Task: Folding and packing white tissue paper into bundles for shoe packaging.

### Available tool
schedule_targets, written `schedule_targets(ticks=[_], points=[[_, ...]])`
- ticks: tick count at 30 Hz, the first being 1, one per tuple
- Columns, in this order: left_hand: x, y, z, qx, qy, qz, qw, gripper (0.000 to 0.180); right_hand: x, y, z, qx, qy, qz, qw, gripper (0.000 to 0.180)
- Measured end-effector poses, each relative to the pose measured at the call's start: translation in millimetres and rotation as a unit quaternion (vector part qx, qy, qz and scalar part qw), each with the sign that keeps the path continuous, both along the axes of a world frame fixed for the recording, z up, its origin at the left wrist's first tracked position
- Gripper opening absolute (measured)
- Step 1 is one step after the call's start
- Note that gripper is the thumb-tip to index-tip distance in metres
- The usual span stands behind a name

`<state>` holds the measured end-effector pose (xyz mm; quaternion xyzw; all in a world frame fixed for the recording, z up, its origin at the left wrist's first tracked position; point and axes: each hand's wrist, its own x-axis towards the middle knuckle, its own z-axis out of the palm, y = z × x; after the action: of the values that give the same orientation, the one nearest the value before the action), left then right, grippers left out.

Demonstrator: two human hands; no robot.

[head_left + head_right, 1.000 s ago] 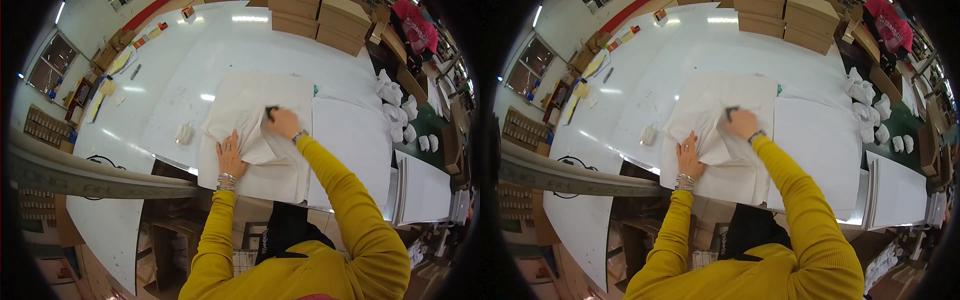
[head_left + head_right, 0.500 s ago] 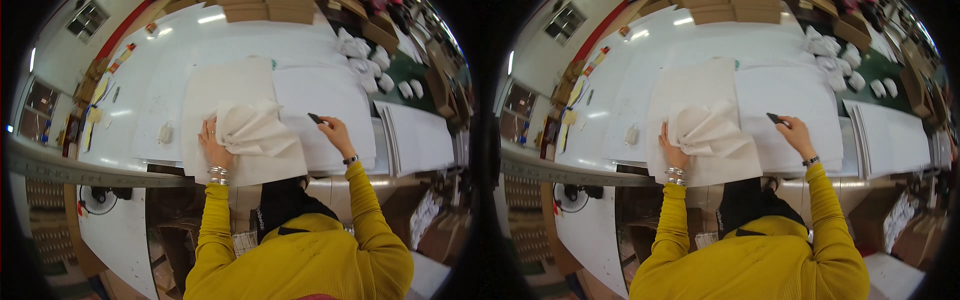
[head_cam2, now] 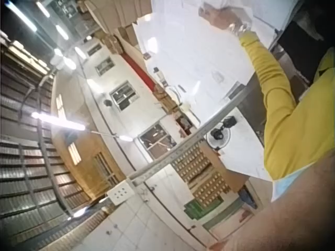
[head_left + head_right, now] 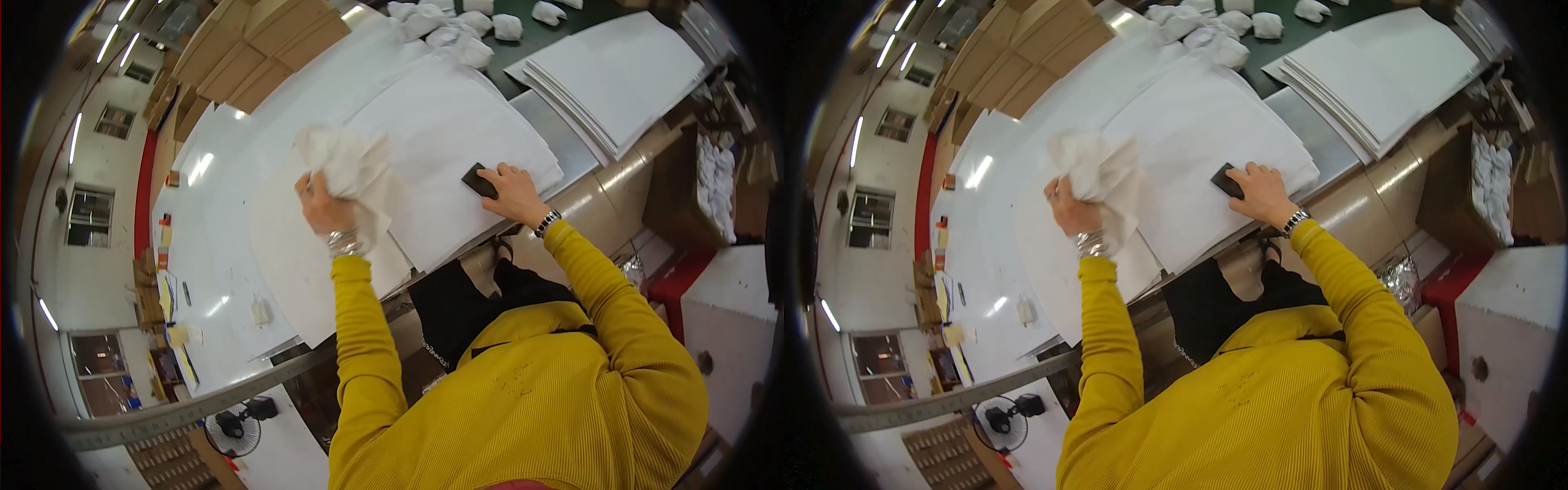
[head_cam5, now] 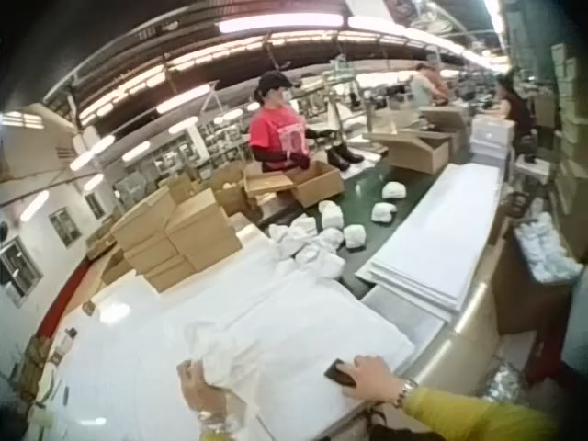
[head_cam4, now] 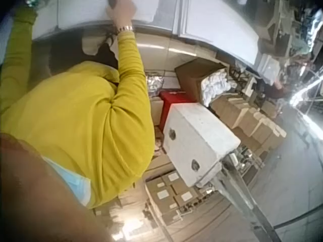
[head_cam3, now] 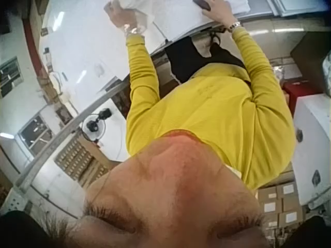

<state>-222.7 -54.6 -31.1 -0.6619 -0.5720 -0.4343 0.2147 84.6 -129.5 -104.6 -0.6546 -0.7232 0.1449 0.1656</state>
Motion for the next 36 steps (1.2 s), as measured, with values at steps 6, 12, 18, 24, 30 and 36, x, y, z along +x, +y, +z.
schedule_targets(ticks=[6, 12, 18, 24, 30, 36], points=[[113.0, -6.9, -65.4, -0.344, 0.248, -0.179, 0.888, 0.057, -5.9, 5.5, -1.8, -0.011, -0.024, 0.042, 0.999, 0.045], [106.9, 3.5, -56.8, -0.402, -0.080, -0.261, 0.874, 0.081, 13.0, -2.3, 7.7, -0.010, 0.082, 0.079, 0.993, 0.044], [117.4, 0.5, -72.8, -0.243, -0.093, -0.145, 0.955, 0.048, 9.3, -8.5, 17.1, -0.013, 0.000, 0.091, 0.996, 0.043], [104.8, -45.4, -45.8, -0.383, 0.122, -0.309, 0.862, 0.065, 12.2, 11.4, -2.5, 0.014, 0.079, 0.094, 0.992, 0.043], [121.3, -75.9, -58.1, -0.327, 0.192, -0.212, 0.901, 0.075, 12.8, 17.9, 13.5, -0.062, 0.163, 0.076, 0.982, 0.047], [97.7, -39.2, -78.3, -0.321, 0.096, -0.244, 0.910, 0.049, 26.4, 22.9, 11.8, 0.031, 0.175, 0.076, 0.981, 0.043]])
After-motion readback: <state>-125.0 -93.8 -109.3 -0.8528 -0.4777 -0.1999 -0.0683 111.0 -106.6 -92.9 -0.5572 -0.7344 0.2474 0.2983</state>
